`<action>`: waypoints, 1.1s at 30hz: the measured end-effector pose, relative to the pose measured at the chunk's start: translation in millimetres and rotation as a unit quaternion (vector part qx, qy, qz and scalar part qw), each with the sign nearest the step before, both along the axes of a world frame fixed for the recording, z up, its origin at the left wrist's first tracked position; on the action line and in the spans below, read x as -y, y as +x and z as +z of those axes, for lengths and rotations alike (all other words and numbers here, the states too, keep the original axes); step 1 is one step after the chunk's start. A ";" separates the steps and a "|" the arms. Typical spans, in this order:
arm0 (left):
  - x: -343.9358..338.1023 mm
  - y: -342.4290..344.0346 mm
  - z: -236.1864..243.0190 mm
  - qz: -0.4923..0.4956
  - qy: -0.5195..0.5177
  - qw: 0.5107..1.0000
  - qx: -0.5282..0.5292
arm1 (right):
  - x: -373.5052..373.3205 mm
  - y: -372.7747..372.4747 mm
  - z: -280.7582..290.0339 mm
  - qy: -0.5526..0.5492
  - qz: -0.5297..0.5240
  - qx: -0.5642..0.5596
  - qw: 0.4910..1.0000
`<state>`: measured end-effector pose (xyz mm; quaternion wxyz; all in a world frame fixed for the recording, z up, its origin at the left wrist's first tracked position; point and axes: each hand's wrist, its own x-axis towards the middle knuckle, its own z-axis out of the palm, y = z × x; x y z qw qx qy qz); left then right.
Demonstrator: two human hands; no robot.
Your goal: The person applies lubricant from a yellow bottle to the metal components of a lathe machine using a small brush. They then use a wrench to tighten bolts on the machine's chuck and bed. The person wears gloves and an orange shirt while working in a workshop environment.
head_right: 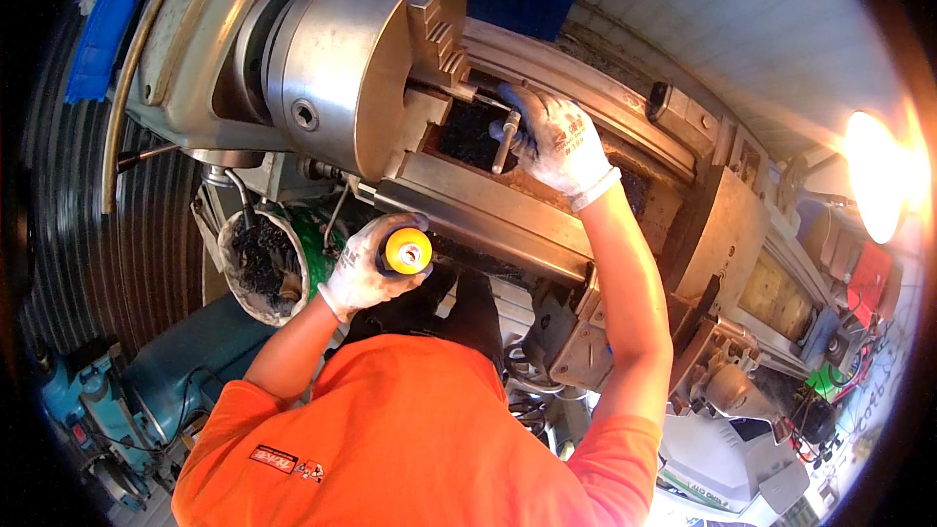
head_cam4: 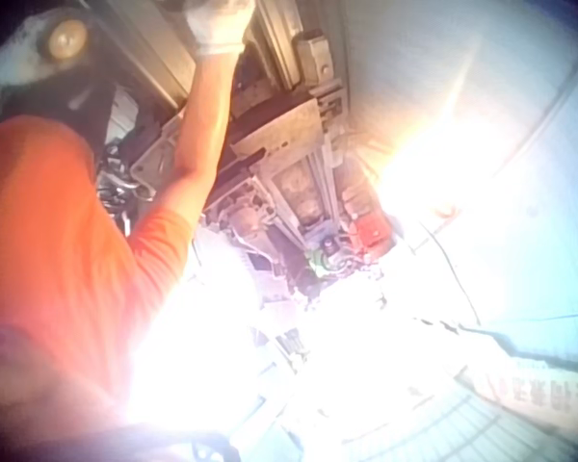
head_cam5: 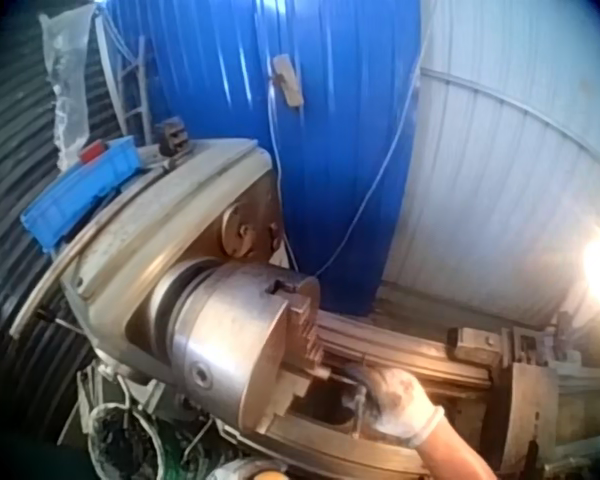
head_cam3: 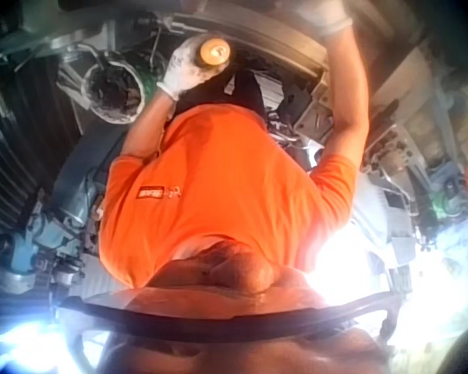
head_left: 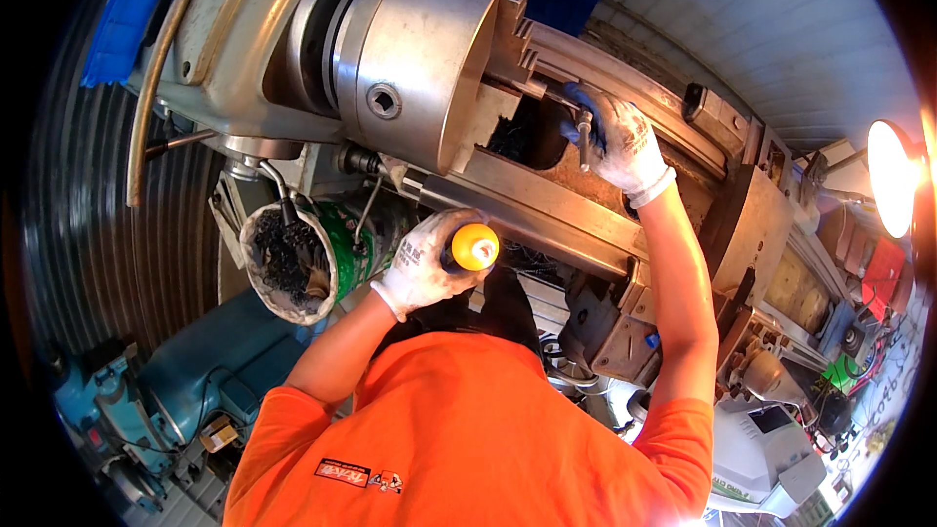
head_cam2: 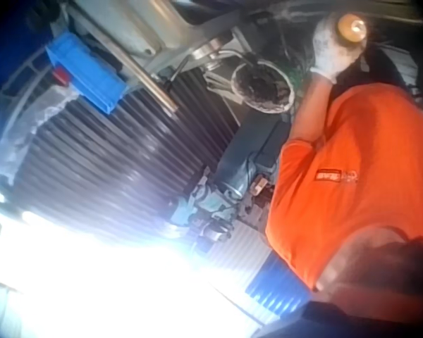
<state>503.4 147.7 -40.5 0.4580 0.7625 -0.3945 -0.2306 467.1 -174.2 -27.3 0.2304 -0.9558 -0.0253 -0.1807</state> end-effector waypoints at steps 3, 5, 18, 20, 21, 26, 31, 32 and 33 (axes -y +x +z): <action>0.7 0.0 -1.0 -0.003 -0.007 1.000 0.003 | 1.5 -0.8 -4.2 0.043 0.004 -0.018 0.999; 1.0 -0.2 -0.9 -0.005 -0.010 1.000 0.004 | 2.2 -2.4 -10.5 0.130 -0.021 -0.086 0.988; 0.8 5.2 -0.3 -0.008 -0.008 1.000 0.009 | -16.2 8.2 32.2 0.600 -0.103 -0.249 0.754; 2.5 5.5 -0.1 -0.009 -0.010 1.000 0.011 | -16.2 6.3 34.2 0.666 -0.112 -0.259 0.691; 3.8 5.7 1.6 -0.011 -0.007 1.000 0.008 | -16.0 4.8 31.5 0.674 -0.107 -0.256 0.684; 6.9 3.4 2.0 -0.019 -0.011 1.000 0.008 | -23.2 9.2 28.1 0.559 -0.156 -0.241 0.778; 5.7 3.5 7.0 -0.014 0.004 1.000 0.014 | -18.5 3.8 12.0 0.533 -0.155 -0.175 0.813; 4.9 3.4 7.5 -0.011 -0.001 1.000 0.015 | -21.1 4.7 10.6 0.526 -0.170 -0.159 0.818; 4.6 3.2 8.0 -0.007 -0.005 1.000 0.015 | -22.7 5.4 11.3 0.550 -0.166 -0.158 0.803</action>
